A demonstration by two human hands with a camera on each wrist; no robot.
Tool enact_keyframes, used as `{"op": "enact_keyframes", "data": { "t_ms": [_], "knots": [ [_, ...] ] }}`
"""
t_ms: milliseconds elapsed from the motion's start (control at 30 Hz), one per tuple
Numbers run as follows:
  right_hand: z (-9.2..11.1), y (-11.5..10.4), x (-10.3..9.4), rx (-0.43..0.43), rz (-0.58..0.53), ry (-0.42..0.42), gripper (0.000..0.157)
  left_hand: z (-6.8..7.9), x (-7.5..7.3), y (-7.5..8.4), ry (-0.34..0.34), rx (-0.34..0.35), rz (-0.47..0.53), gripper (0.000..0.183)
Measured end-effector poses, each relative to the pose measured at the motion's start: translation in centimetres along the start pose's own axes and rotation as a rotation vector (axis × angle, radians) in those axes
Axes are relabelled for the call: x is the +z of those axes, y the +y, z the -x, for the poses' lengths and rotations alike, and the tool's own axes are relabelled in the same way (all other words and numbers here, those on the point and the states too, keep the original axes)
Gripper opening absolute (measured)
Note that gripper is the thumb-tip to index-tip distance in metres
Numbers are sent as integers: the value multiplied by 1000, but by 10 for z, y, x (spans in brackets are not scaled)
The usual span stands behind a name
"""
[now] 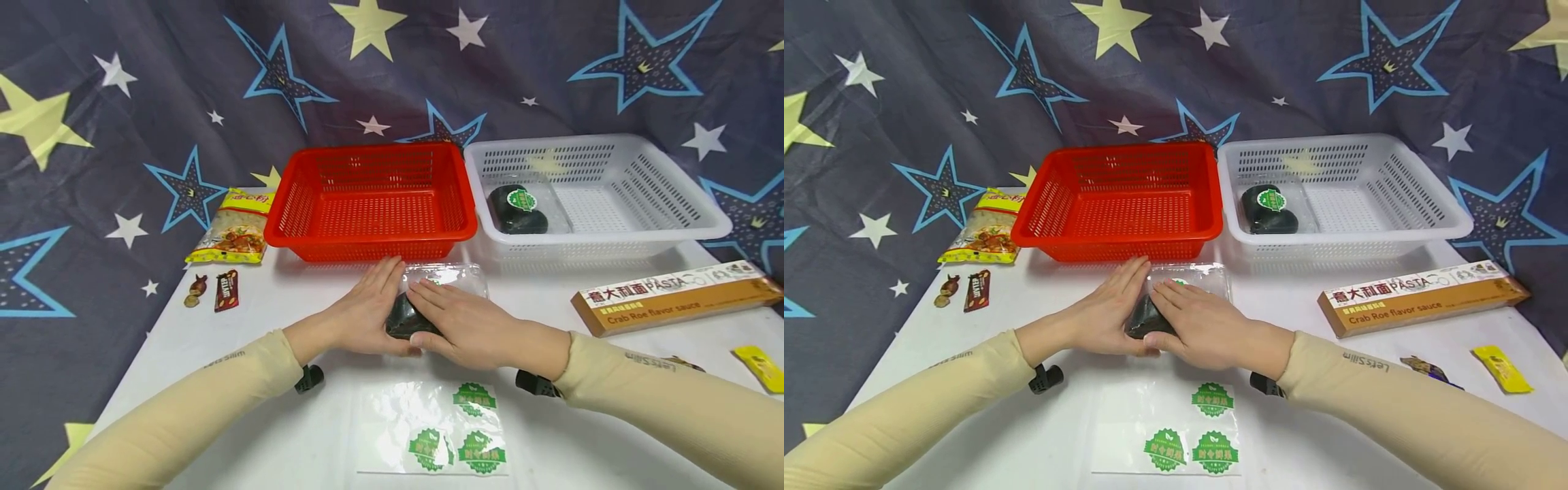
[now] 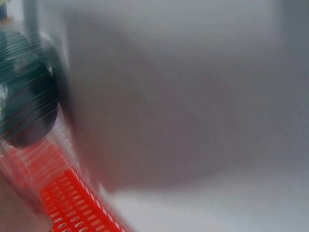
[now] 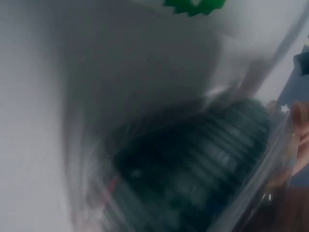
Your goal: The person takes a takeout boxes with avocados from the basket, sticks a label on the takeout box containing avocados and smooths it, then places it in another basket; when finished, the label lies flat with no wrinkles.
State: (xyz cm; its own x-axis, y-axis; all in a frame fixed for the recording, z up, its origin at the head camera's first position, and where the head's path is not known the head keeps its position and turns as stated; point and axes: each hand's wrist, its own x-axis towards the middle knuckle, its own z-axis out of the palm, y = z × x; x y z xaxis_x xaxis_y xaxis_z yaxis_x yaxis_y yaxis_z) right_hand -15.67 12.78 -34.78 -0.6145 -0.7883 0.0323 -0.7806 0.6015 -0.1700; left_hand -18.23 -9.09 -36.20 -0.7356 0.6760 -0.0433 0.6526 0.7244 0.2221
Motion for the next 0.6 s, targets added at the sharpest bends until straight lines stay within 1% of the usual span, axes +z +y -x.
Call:
{"op": "enact_keyframes", "data": {
  "t_ms": [100,167,433,600],
  "knots": [
    [-4,-4,2,34,-3,-5,76,0,0,0,3,-4,-4,127],
    [-5,-4,3,40,4,-12,78,1,0,0,-1,-15,-11,127],
    [5,-1,-2,-29,7,-43,75,1,1,2,1,-42,-17,128],
    [14,3,-3,-102,8,-28,72,1,-1,3,-11,-41,-11,128]
  ]
}}
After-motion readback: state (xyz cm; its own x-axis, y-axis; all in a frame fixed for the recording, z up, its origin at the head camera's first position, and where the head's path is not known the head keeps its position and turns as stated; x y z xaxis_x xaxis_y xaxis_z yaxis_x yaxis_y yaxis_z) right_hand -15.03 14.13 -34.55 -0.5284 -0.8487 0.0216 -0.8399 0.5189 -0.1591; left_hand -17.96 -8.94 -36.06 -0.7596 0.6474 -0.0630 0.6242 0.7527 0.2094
